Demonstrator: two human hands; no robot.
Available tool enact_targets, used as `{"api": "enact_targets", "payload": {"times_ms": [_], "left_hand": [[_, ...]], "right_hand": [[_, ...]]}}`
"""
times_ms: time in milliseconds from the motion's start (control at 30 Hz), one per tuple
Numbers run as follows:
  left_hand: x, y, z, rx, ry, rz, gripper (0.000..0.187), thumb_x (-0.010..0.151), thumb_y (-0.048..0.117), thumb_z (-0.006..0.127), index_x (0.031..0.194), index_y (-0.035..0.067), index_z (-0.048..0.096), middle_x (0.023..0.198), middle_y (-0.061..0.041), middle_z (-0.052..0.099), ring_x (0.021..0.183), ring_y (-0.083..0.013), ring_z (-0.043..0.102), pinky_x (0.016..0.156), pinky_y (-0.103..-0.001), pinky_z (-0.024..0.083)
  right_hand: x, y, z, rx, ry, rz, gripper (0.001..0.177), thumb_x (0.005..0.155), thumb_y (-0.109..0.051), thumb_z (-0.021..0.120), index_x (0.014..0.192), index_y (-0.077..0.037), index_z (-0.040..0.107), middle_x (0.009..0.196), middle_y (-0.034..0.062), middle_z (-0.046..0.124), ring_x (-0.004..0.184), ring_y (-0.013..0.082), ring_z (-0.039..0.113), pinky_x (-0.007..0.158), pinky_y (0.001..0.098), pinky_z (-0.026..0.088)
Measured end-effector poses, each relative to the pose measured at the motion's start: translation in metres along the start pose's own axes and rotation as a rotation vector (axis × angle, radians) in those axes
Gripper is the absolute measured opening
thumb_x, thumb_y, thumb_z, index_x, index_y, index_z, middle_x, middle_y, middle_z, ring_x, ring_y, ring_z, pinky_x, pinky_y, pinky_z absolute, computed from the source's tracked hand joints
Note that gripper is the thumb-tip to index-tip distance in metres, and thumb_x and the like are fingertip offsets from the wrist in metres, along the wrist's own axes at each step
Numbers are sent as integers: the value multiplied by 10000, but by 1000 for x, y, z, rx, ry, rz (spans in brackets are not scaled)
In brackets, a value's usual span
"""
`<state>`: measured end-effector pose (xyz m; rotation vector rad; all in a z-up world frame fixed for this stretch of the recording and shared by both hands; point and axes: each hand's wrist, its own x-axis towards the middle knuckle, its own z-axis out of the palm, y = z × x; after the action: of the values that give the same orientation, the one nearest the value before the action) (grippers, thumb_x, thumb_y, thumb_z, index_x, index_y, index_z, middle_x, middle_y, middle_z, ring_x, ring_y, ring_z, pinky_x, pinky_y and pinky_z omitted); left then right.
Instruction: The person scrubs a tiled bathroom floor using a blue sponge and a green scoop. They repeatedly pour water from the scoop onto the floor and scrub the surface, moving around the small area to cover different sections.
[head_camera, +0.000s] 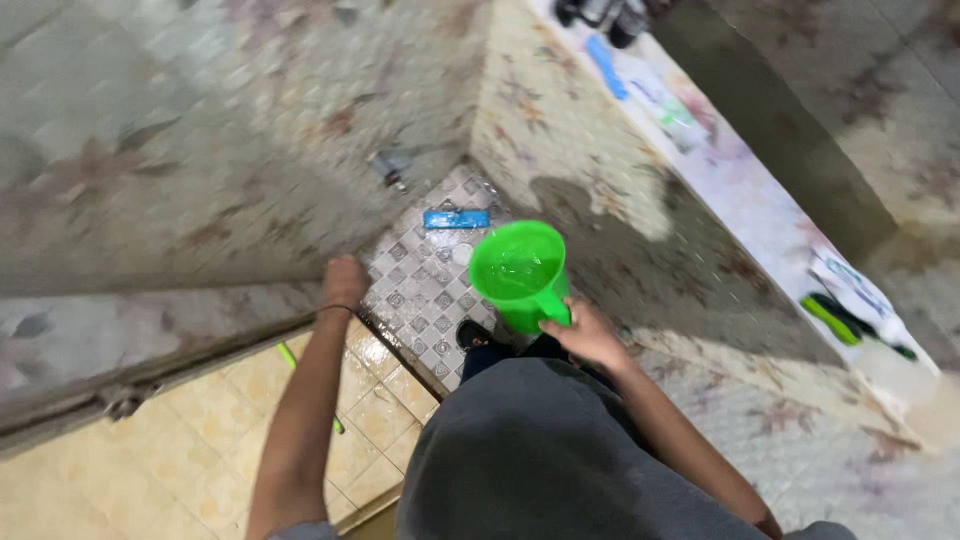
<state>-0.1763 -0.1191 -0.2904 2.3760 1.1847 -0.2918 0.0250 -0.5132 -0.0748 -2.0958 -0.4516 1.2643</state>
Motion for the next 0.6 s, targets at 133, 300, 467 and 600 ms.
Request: {"api": "enact_targets", "payload": {"times_ms": [133, 300, 467, 600], "left_hand": [[0, 65, 71, -361, 67, 260, 183, 797, 125, 759, 965, 74, 812, 928, -213, 743, 854, -360, 740, 834, -405, 584], [-28, 134, 126, -431, 118, 350, 257, 692, 42, 731, 937, 27, 807, 924, -214, 757, 875, -354, 739, 843, -415, 577], [-28, 188, 143, -571, 189, 376, 268, 713, -13, 681, 945, 9, 814, 942, -195, 776, 868, -315, 761, 846, -357, 589], [-4, 217, 147, -835, -54, 275, 133, 821, 20, 701, 917, 1, 792, 869, -139, 796, 806, -198, 769, 773, -301, 605]], "right_hand": [[1, 106, 13, 346, 120, 290, 245, 940, -247, 682, 1049, -37, 619, 579, 49, 534, 375, 155, 478, 363, 345, 392], [16, 208, 17, 640, 145, 364, 239, 967, -243, 688, 922, -18, 622, 603, 37, 542, 404, 153, 481, 365, 339, 394], [60, 206, -4, 660, 193, 299, 224, 955, -226, 674, 903, -21, 599, 596, 56, 531, 383, 172, 464, 343, 354, 396], [92, 154, -42, 607, 330, 159, 204, 950, -228, 684, 1005, -48, 605, 603, 26, 549, 401, 138, 472, 362, 325, 403]]}}
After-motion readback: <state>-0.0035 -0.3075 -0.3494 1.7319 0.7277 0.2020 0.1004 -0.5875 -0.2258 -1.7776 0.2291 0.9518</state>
